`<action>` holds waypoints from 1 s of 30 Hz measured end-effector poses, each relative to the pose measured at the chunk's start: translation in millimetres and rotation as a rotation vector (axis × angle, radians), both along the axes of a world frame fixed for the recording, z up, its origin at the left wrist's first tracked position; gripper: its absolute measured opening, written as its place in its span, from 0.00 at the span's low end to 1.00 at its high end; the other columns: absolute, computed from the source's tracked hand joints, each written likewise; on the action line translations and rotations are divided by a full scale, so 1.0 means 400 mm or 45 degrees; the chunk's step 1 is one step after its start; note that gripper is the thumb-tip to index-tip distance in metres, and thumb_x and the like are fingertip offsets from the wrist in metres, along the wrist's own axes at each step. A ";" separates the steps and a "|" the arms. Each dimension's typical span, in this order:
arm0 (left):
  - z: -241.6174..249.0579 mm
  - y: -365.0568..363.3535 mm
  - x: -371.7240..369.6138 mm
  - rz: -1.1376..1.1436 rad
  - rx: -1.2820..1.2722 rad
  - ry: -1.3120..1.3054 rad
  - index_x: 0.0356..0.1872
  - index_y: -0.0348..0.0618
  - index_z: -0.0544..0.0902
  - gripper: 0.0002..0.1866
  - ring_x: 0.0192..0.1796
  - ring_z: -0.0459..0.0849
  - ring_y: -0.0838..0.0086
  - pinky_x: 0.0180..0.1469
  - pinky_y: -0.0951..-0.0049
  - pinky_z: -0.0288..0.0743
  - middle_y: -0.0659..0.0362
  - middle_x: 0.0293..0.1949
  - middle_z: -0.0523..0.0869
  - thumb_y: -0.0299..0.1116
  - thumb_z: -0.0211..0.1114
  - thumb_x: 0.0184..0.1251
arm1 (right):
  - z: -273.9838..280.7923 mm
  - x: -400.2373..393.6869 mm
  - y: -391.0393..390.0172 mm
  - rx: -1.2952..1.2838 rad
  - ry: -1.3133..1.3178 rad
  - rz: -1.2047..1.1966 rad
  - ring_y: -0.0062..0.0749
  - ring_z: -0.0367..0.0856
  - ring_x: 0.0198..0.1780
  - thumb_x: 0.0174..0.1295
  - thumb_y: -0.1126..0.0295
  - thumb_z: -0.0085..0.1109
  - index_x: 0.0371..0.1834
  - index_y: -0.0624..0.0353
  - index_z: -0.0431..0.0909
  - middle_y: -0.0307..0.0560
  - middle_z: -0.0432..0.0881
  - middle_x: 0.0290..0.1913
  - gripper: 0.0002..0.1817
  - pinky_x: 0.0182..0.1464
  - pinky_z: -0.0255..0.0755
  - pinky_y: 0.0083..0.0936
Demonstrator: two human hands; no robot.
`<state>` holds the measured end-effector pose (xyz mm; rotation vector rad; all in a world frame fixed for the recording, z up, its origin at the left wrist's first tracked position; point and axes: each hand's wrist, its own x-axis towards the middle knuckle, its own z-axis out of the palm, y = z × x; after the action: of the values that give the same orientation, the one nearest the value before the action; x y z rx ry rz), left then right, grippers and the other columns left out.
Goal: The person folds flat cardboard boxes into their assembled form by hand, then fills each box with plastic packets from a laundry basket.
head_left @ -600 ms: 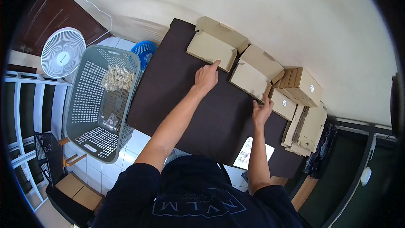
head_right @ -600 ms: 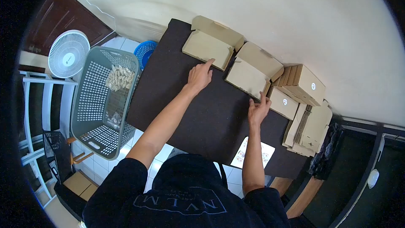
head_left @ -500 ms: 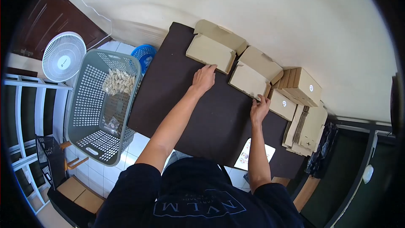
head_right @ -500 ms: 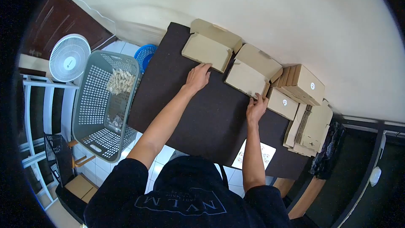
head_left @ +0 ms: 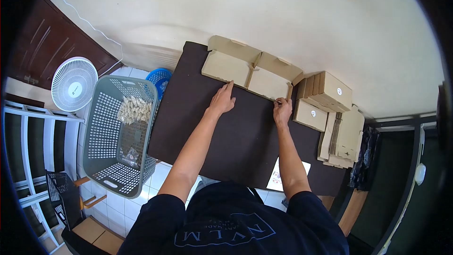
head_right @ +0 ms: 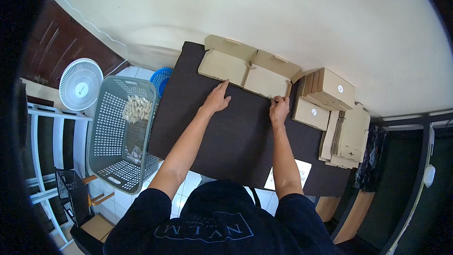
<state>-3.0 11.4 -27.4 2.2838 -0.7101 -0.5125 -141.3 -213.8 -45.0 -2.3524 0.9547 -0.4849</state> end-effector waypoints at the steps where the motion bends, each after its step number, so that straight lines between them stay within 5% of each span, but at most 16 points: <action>1: 0.006 0.004 -0.008 -0.002 -0.017 0.025 0.73 0.43 0.58 0.35 0.72 0.64 0.51 0.71 0.60 0.62 0.45 0.70 0.65 0.29 0.61 0.67 | -0.022 -0.004 -0.011 -0.002 -0.010 -0.009 0.45 0.84 0.37 0.56 0.78 0.64 0.38 0.65 0.83 0.55 0.77 0.43 0.07 0.46 0.77 0.36; 3: 0.023 0.013 -0.028 -0.023 -0.033 0.037 0.74 0.44 0.56 0.36 0.73 0.62 0.51 0.73 0.60 0.60 0.44 0.71 0.64 0.30 0.61 0.67 | -0.038 -0.009 -0.022 0.062 -0.068 0.073 0.46 0.84 0.40 0.57 0.77 0.64 0.44 0.66 0.82 0.55 0.76 0.46 0.11 0.48 0.77 0.36; 7: 0.019 0.057 -0.109 0.086 -0.169 0.032 0.73 0.47 0.61 0.34 0.63 0.74 0.54 0.64 0.61 0.70 0.45 0.66 0.69 0.29 0.64 0.66 | -0.022 -0.043 0.004 -0.006 -0.164 0.096 0.43 0.83 0.48 0.56 0.78 0.65 0.53 0.64 0.79 0.54 0.77 0.52 0.20 0.46 0.80 0.32; 10: 0.015 0.095 -0.184 0.135 -0.261 0.085 0.70 0.47 0.66 0.32 0.53 0.81 0.59 0.56 0.63 0.75 0.47 0.61 0.73 0.27 0.65 0.65 | -0.030 -0.050 0.013 0.080 -0.105 0.249 0.58 0.68 0.67 0.57 0.73 0.65 0.61 0.65 0.73 0.63 0.67 0.67 0.27 0.66 0.68 0.39; 17: 0.012 0.162 -0.333 0.247 -0.367 0.230 0.64 0.45 0.74 0.25 0.43 0.85 0.69 0.47 0.70 0.78 0.49 0.50 0.82 0.26 0.65 0.65 | -0.003 -0.068 0.043 0.056 -0.159 0.237 0.60 0.65 0.69 0.57 0.71 0.66 0.63 0.63 0.72 0.65 0.62 0.71 0.28 0.69 0.65 0.41; 19: 0.000 0.162 -0.344 0.261 -0.412 0.282 0.61 0.43 0.76 0.23 0.40 0.85 0.68 0.45 0.69 0.79 0.49 0.44 0.85 0.25 0.64 0.64 | -0.002 -0.085 0.036 -0.123 -0.167 0.186 0.57 0.70 0.66 0.56 0.71 0.67 0.62 0.62 0.73 0.63 0.64 0.69 0.28 0.64 0.69 0.40; 21: -0.023 0.172 -0.362 0.238 -0.493 0.344 0.62 0.43 0.75 0.22 0.42 0.84 0.73 0.43 0.74 0.78 0.55 0.43 0.85 0.25 0.62 0.67 | 0.031 -0.135 0.023 0.201 -0.335 0.164 0.50 0.81 0.53 0.56 0.72 0.67 0.57 0.64 0.76 0.60 0.73 0.60 0.24 0.55 0.75 0.37; 24: -0.048 0.203 -0.391 0.227 -0.517 0.440 0.64 0.42 0.73 0.21 0.43 0.83 0.78 0.40 0.79 0.76 0.58 0.44 0.83 0.28 0.60 0.71 | 0.109 -0.238 0.004 0.249 -0.437 0.021 0.36 0.86 0.31 0.57 0.74 0.66 0.45 0.64 0.82 0.52 0.83 0.39 0.13 0.39 0.78 0.29; 30: -0.030 0.244 -0.504 0.362 -0.588 0.579 0.60 0.38 0.74 0.17 0.41 0.84 0.78 0.38 0.81 0.77 0.59 0.40 0.84 0.28 0.58 0.73 | 0.181 -0.537 -0.185 0.435 -0.564 -0.458 0.20 0.79 0.25 0.61 0.68 0.65 0.34 0.65 0.83 0.42 0.83 0.23 0.09 0.30 0.73 0.23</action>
<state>-204.5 109.2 -39.5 1.7125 -0.2367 -0.6264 -356.1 -287.9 27.3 -1.6783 1.1380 -0.8639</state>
